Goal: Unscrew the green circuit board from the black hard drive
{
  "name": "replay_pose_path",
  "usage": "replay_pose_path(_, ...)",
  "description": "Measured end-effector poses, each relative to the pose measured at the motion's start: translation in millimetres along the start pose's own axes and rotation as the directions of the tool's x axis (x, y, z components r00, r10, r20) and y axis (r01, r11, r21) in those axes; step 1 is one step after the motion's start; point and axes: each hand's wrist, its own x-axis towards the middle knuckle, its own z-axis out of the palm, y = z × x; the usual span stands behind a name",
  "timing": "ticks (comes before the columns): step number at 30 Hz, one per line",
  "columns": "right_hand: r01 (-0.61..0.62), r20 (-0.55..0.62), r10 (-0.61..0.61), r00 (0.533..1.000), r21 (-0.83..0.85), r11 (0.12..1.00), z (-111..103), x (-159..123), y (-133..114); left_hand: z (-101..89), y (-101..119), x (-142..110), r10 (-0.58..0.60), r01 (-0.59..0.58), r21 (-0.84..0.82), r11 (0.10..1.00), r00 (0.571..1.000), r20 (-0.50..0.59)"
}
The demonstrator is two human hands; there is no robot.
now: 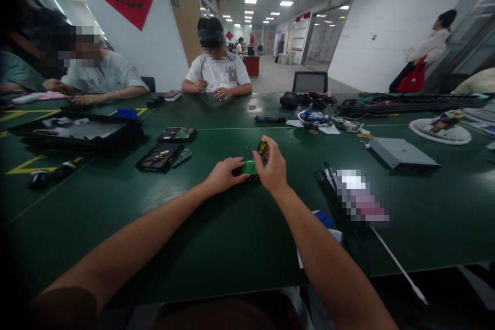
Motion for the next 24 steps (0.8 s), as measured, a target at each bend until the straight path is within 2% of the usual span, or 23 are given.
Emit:
replay_pose_path(5,0.043,0.025,-0.043,0.999,0.006,0.999,-1.7,1.0,-1.6,0.1,1.0,0.3,-0.009,0.009,0.000,1.000,1.000,-0.003)
replay_pose_path(9,0.031,0.027,-0.032,0.999,0.022,0.999,-1.6,1.2,-2.7,0.9,0.6,0.4,-0.009,0.009,-0.003,1.000,1.000,-0.009)
replay_pose_path(14,0.049,0.015,-0.048,0.999,-0.035,0.998,-3.4,1.8,-4.5,0.8,0.4,0.4,-0.003,0.003,0.007,1.000,1.000,-0.005)
replay_pose_path(18,0.045,0.040,-0.045,0.998,0.005,0.999,-3.4,1.9,-3.9,0.3,0.4,0.0,-0.006,0.006,0.000,1.000,1.000,-0.007)
replay_pose_path(24,0.033,0.007,-0.033,0.999,-0.016,0.999,-3.1,1.4,-3.8,0.3,0.2,-0.2,-0.002,0.002,-0.007,1.000,1.000,-0.008)
